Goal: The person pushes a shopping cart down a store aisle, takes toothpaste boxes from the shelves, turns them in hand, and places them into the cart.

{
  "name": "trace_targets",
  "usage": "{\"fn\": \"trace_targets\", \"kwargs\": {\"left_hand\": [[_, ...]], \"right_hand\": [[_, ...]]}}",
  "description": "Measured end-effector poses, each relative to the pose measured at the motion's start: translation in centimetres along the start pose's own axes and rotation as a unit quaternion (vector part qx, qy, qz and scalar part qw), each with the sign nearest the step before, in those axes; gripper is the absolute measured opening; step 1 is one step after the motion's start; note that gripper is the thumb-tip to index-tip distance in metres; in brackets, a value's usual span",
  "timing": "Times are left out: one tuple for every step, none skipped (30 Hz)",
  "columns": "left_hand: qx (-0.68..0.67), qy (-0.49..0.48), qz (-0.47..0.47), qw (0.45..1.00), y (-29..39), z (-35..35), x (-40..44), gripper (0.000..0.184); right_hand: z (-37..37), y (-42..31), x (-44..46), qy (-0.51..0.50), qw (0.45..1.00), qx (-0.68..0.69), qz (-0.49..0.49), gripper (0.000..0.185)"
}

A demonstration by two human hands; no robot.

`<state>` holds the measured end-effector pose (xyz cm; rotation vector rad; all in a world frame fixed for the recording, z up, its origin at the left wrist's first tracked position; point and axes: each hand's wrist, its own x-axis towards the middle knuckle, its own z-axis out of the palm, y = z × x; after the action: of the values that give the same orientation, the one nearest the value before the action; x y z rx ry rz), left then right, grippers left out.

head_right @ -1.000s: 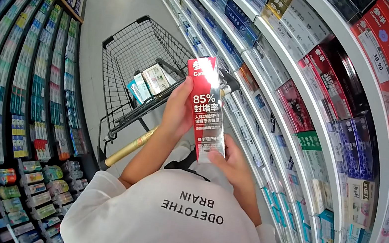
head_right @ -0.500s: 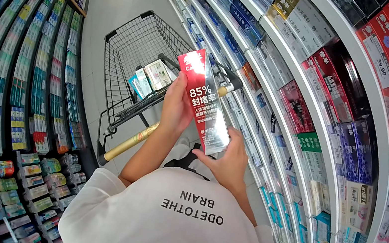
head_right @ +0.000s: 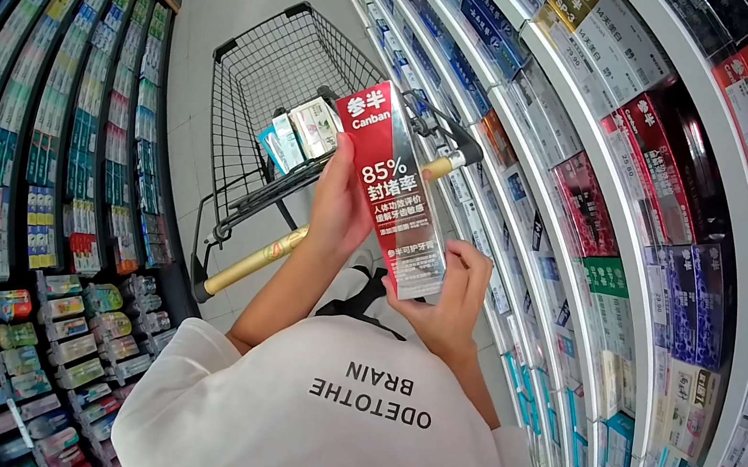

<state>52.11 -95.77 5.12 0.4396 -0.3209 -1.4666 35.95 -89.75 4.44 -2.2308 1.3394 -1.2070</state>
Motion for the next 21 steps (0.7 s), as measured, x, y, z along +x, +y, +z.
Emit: {"fn": "trace_targets", "kwargs": {"left_hand": [[-0.016, -0.01, -0.011, 1.0, 0.0, 0.1, 0.1, 0.036], [-0.032, -0.021, -0.021, 0.999, -0.1, 0.2, 0.2, 0.037], [-0.032, -0.028, -0.03, 0.999, -0.3, 0.1, 0.4, 0.039], [-0.032, -0.033, -0.039, 0.998, -0.7, -0.3, 0.5, 0.041], [-0.033, -0.038, -0.048, 0.998, -1.1, -0.5, 0.5, 0.043], [-0.011, -0.043, -0.064, 0.997, -1.1, -0.2, 0.5, 0.047], [0.011, -0.047, -0.08, 0.996, -1.1, 0.3, 0.4, 0.052], [0.034, -0.053, -0.096, 0.993, -1.0, 0.6, 0.4, 0.056], [0.027, -0.067, -0.128, 0.989, -1.1, 0.4, 0.5, 0.06], [-0.001, -0.076, -0.156, 0.985, -1.3, 0.4, 0.7, 0.061], [-0.03, -0.086, -0.184, 0.979, -1.6, 0.3, 0.9, 0.063], [-0.058, -0.094, -0.213, 0.971, -1.8, 0.4, 0.9, 0.065], [-0.071, -0.082, -0.237, 0.965, -2.1, 0.5, 0.8, 0.07], [-0.067, -0.077, -0.23, 0.968, -2.2, 0.6, 0.8, 0.07], [-0.064, -0.072, -0.222, 0.97, -2.2, 0.6, 0.8, 0.07], [-0.06, -0.065, -0.215, 0.973, -2.2, 0.7, 0.8, 0.07], [-0.057, -0.077, -0.211, 0.973, -2.1, 0.7, 0.7, 0.071], [-0.056, -0.083, -0.205, 0.974, -2.0, 0.6, 0.6, 0.07], [-0.055, -0.091, -0.199, 0.974, -1.9, 0.6, 0.6, 0.07], [-0.053, -0.099, -0.193, 0.975, -1.9, 0.6, 0.6, 0.07], [-0.047, -0.095, -0.194, 0.975, -1.8, 0.7, 0.7, 0.07]], "right_hand": [[0.0, 0.1, 0.0, 0.006, 1.0, 0.0, 0.002, 0.075], [0.0, 0.2, 0.0, 0.012, 1.0, -0.001, 0.003, 0.075], [-0.1, 0.3, 0.0, 0.018, 1.0, -0.002, 0.004, 0.075], [-0.1, 0.3, -0.1, 0.02, 1.0, 0.001, 0.005, 0.076], [-0.2, 0.5, -0.2, 0.022, 1.0, 0.004, 0.005, 0.076], [-0.2, 0.6, -0.3, 0.023, 1.0, 0.008, 0.005, 0.077], [-0.3, 0.8, -0.5, 0.023, 1.0, -0.002, 0.01, 0.078], [-0.3, 0.9, -0.6, 0.032, 0.999, 0.0, 0.006, 0.077], [-0.3, 1.1, -0.6, 0.043, 0.999, 0.001, 0.002, 0.077], [-0.3, 1.2, -0.4, 0.055, 0.998, 0.001, -0.003, 0.077], [-0.6, 1.0, -0.3, 0.052, 0.998, -0.022, 0.002, 0.074], [-0.7, 0.8, -0.2, 0.051, 0.998, -0.022, 0.01, 0.073], [-0.8, 0.7, -0.2, 0.048, 0.998, -0.022, 0.018, 0.071], [-0.9, 0.5, -0.2, 0.043, 0.998, -0.021, 0.028, 0.07], [-0.9, 0.4, -0.1, 0.046, 0.999, -0.021, 0.018, 0.07], [-0.9, 0.5, 0.0, 0.048, 0.999, -0.019, 0.013, 0.071], [-0.8, 0.6, -0.1, 0.049, 0.999, -0.016, 0.008, 0.072], [-0.7, 0.7, -0.1, 0.052, 0.999, -0.012, 0.003, 0.073], [-0.6, 0.6, -0.2, 0.05, 0.999, -0.01, 0.002, 0.074], [-0.6, 0.6, -0.2, 0.049, 0.999, -0.009, 0.001, 0.075], [-0.6, 0.7, -0.2, 0.049, 0.999, -0.008, 0.0, 0.076]]}}
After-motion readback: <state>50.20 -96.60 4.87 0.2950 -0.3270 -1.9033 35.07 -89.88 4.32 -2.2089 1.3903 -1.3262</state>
